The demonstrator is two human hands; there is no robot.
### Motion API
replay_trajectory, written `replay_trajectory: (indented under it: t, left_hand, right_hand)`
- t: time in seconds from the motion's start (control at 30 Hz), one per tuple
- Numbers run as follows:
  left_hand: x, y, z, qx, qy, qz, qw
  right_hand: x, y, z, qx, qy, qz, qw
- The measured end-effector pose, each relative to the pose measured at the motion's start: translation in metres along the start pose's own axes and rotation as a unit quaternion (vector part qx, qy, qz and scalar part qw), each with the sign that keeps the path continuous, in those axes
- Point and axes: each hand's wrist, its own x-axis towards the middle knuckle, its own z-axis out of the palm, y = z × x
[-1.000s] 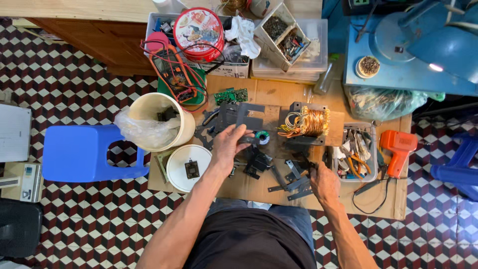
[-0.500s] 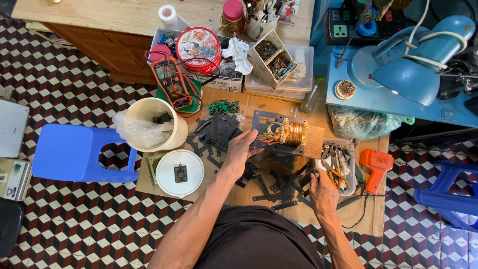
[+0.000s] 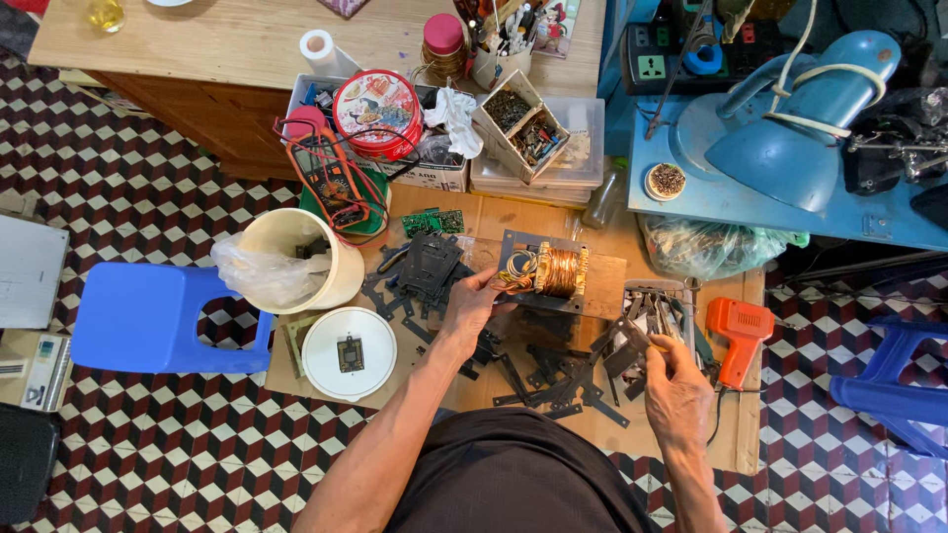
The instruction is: The person assembles a transformer at a workbench, fitting black metal mounting brackets and frame plates around a copper-wound coil. They pick up metal pieces one at a time, align them against the coil assembly, and press them into place, setting finished pieces aside on the bench.
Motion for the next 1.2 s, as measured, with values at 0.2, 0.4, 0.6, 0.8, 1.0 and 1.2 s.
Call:
replay_trajectory:
  t: [0.2, 0.4, 0.6, 0.8, 1.0, 1.2]
  left_hand:
    - [0.002, -0.006, 0.006, 0.106, 0.030, 0.087, 0.990]
    - [0.012, -0.040, 0.001, 0.296, 0.072, 0.207, 0.930]
    - [0.017, -0.068, 0.008, 0.463, 0.059, 0.259, 0.845]
    - [-0.005, -0.054, 0.021, 0.300, 0.035, 0.222, 0.927]
    - [-0.010, -0.043, 0.026, 0.291, 0.044, 0.172, 0.940]
    - [-0.005, -0.049, 0.024, 0.294, 0.044, 0.168, 0.940]
  right_hand:
    - [0.011, -0.014, -0.019, 0.266, 0.024, 0.051, 0.962]
    - [0.035, -0.015, 0.019, 0.449, -0.053, 0.048, 0.891]
    - [0.045, -0.020, 0.038, 0.473, -0.086, 0.045, 0.875]
    - [0.051, -0.030, 0.043, 0.437, -0.097, 0.044, 0.893]
    - [0.045, -0.039, 0.037, 0.405, -0.094, 0.034, 0.909]
    - [0.043, -0.042, 0.042, 0.360, -0.075, 0.037, 0.929]
